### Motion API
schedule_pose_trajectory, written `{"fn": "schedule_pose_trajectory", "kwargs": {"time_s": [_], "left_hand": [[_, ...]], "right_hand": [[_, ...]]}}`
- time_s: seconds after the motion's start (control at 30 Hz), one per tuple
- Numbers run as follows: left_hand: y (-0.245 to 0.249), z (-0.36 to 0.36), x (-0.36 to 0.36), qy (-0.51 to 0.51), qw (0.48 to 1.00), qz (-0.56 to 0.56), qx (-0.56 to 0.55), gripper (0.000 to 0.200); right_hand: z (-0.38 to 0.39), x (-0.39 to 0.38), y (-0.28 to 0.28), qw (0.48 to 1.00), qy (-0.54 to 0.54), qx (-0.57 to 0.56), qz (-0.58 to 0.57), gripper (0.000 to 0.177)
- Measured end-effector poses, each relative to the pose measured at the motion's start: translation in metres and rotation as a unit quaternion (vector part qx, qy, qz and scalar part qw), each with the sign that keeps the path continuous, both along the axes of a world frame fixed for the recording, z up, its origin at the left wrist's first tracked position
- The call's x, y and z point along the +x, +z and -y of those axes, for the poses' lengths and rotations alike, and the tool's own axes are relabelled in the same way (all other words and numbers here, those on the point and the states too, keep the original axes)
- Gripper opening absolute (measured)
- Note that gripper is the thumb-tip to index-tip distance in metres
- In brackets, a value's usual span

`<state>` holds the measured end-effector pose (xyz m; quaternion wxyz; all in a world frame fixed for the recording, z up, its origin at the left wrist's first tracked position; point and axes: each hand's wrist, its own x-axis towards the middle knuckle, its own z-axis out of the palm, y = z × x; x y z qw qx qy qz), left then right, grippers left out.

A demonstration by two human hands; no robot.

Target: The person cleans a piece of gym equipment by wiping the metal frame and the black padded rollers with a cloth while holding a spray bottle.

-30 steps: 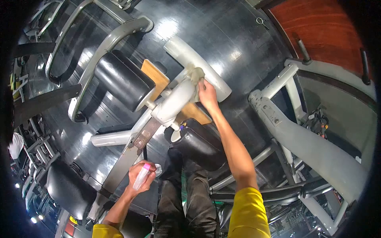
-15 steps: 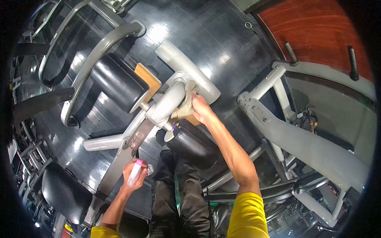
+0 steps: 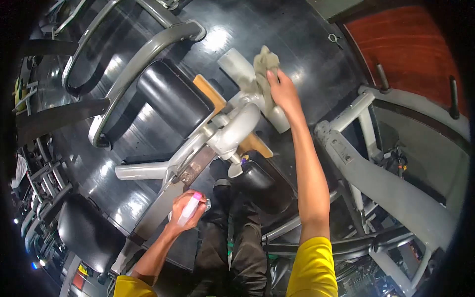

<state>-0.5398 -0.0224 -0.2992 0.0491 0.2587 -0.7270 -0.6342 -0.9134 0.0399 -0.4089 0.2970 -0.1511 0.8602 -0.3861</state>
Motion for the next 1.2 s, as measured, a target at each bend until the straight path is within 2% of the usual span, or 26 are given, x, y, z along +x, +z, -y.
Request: {"fn": "schedule_pose_trajectory", "kwargs": {"time_s": [0.07, 0.13, 0.2, 0.23, 0.27, 0.33, 0.43, 0.53, 0.6, 0.63, 0.67, 0.73, 0.8, 0.83, 0.87, 0.97, 1.07, 1.13, 1.2], "left_hand": [[-0.003, 0.002, 0.0, -0.008, 1.0, 0.007, -0.009, 0.015], [-0.004, 0.002, 0.002, -0.012, 1.0, 0.021, 0.003, 0.012], [-0.007, 0.002, 0.002, -0.004, 1.0, 0.026, 0.006, 0.013], [-0.008, 0.003, 0.001, -0.005, 1.0, 0.029, 0.005, 0.013], [-0.008, 0.003, 0.001, -0.007, 0.999, 0.031, 0.006, 0.013], [-0.01, 0.004, 0.001, -0.005, 1.0, 0.029, 0.011, 0.013], [-0.007, 0.004, 0.001, 0.003, 0.999, 0.028, 0.021, 0.013], [-0.004, 0.006, -0.002, 0.009, 0.999, 0.03, 0.028, 0.012], [-0.003, 0.005, -0.003, 0.011, 0.999, 0.032, 0.036, 0.011], [-0.004, 0.005, -0.003, 0.014, 0.999, 0.025, 0.031, 0.011], [-0.004, 0.006, -0.002, 0.016, 0.999, 0.02, 0.026, 0.011], [-0.003, 0.007, -0.002, 0.018, 0.999, 0.02, 0.024, 0.011], [-0.003, 0.009, -0.002, 0.019, 0.999, 0.015, 0.024, 0.011], [-0.003, 0.01, -0.002, 0.037, 0.999, 0.015, 0.036, 0.012], [-0.003, 0.01, -0.001, 0.056, 0.997, 0.015, 0.049, 0.013], [0.001, 0.019, -0.001, 0.063, 0.997, 0.02, 0.029, 0.011], [0.001, 0.023, 0.003, 0.079, 0.996, 0.018, 0.03, 0.011], [0.004, 0.025, 0.002, 0.128, 0.987, 0.028, 0.092, 0.011], [0.001, 0.025, 0.0, 0.114, 0.992, -0.005, 0.051, 0.01]], "right_hand": [[0.031, -0.021, -0.076, 0.987, 0.106, 0.117, -0.025, 0.051], [0.052, -0.021, -0.126, 0.957, 0.231, 0.171, 0.032, 0.052], [0.061, -0.009, -0.145, 0.861, 0.39, 0.279, 0.173, 0.054], [0.065, 0.005, -0.156, 0.811, 0.443, 0.358, 0.132, 0.055], [0.068, 0.013, -0.164, 0.798, 0.458, 0.374, 0.116, 0.053], [0.087, 0.021, -0.141, 0.755, 0.448, 0.457, 0.144, 0.047], [0.094, 0.026, -0.05, 0.768, 0.467, 0.42, 0.124, 0.041], [0.071, 0.039, -0.017, 0.775, 0.501, 0.38, 0.058, 0.037], [0.059, 0.057, 0.018, 0.817, 0.439, 0.375, 0.001, 0.038], [0.043, 0.067, 0.023, 0.855, 0.422, 0.297, -0.056, 0.037], [0.033, 0.075, 0.027, 0.856, 0.42, 0.296, -0.056, 0.037], [0.019, 0.094, 0.038, 0.914, 0.334, 0.187, -0.132, 0.03], [0.015, 0.12, 0.056, 0.932, 0.265, 0.17, -0.181, 0.024], [0.016, 0.13, 0.065, 0.939, 0.239, 0.188, -0.164, 0.022], [0.01, 0.145, 0.064, 0.948, 0.194, 0.152, -0.2, 0.022], [-0.001, 0.184, 0.075, 0.956, 0.141, 0.116, -0.23, 0.034], [-0.013, 0.211, 0.082, 0.958, 0.16, 0.116, -0.207, 0.04], [-0.026, 0.228, 0.079, 0.962, 0.148, 0.099, -0.206, 0.039], [-0.038, 0.243, 0.072, 0.938, 0.233, 0.07, -0.248, 0.044]]}}
